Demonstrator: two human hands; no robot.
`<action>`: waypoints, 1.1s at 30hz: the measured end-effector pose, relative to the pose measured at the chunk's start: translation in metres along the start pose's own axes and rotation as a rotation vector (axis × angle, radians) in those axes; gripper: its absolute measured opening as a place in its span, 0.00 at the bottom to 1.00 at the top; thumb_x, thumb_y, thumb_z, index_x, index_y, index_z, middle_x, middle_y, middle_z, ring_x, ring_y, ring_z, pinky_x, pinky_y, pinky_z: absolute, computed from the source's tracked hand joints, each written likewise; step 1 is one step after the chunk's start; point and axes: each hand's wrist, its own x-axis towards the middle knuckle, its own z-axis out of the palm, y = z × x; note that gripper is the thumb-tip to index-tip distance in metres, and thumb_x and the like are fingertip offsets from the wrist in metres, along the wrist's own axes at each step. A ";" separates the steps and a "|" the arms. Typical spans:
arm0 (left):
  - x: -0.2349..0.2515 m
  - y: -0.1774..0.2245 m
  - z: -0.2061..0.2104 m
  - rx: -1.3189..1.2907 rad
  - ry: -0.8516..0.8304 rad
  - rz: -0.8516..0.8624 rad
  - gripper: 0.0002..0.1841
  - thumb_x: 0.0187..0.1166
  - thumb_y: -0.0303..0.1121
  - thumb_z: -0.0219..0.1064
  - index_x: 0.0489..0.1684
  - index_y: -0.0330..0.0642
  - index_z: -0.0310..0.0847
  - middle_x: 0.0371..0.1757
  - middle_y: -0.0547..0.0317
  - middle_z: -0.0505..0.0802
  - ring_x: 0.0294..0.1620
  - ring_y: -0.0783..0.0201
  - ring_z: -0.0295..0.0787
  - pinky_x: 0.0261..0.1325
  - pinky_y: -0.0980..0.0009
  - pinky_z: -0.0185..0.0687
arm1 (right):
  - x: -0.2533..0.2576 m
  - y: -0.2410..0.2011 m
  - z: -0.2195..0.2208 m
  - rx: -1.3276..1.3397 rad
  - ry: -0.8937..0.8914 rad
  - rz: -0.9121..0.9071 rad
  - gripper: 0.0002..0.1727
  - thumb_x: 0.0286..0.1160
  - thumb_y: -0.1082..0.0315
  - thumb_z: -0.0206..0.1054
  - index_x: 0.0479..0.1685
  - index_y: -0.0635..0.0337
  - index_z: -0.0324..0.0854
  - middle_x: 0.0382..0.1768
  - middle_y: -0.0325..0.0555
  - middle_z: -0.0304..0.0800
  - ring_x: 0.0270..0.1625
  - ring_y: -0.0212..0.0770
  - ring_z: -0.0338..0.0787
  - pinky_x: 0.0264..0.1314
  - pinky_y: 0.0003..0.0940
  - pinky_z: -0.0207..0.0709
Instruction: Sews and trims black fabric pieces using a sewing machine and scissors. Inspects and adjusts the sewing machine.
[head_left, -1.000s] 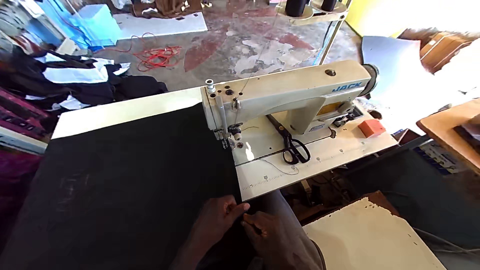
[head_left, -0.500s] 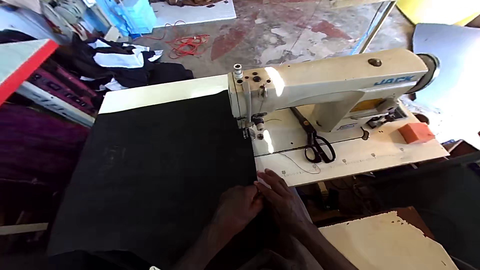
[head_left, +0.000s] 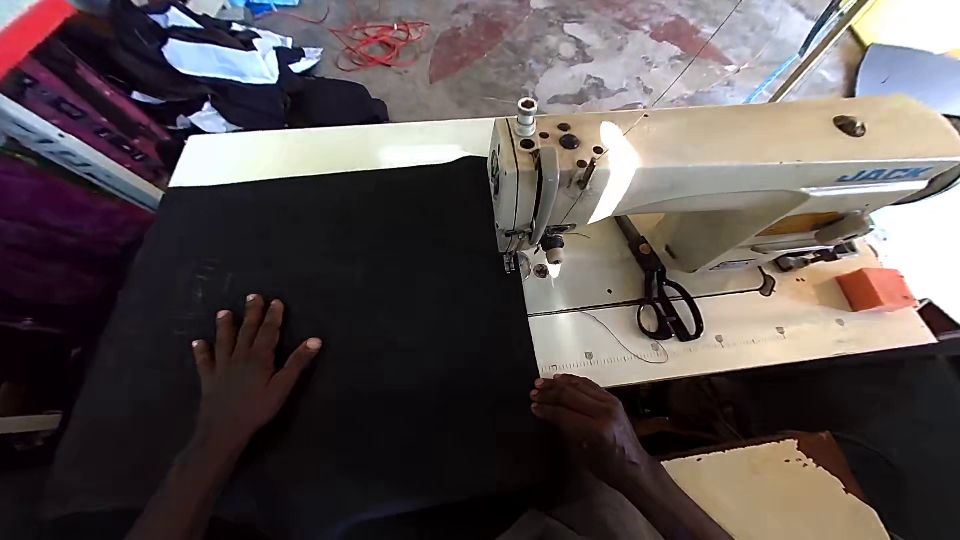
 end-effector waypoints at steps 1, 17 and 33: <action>0.001 0.000 0.001 -0.002 -0.004 0.003 0.53 0.71 0.83 0.38 0.97 0.61 0.50 0.98 0.62 0.51 0.98 0.40 0.34 0.87 0.23 0.24 | 0.002 0.001 0.000 0.008 0.001 0.014 0.13 0.83 0.75 0.61 0.44 0.54 0.94 0.52 0.38 0.97 0.68 0.37 0.90 0.79 0.38 0.80; 0.063 0.002 0.000 0.002 -0.034 0.001 0.53 0.72 0.83 0.38 0.97 0.60 0.49 0.98 0.59 0.50 0.97 0.40 0.33 0.86 0.22 0.24 | 0.050 0.021 0.007 0.010 0.027 0.104 0.11 0.73 0.76 0.64 0.40 0.57 0.94 0.51 0.41 0.96 0.66 0.39 0.90 0.75 0.37 0.82; 0.123 0.008 0.000 -0.006 -0.061 -0.040 0.55 0.69 0.85 0.38 0.97 0.61 0.48 0.98 0.59 0.49 0.98 0.41 0.31 0.85 0.21 0.23 | 0.093 0.056 0.013 -0.050 0.019 0.159 0.12 0.76 0.75 0.63 0.42 0.56 0.95 0.51 0.43 0.95 0.63 0.42 0.90 0.64 0.41 0.84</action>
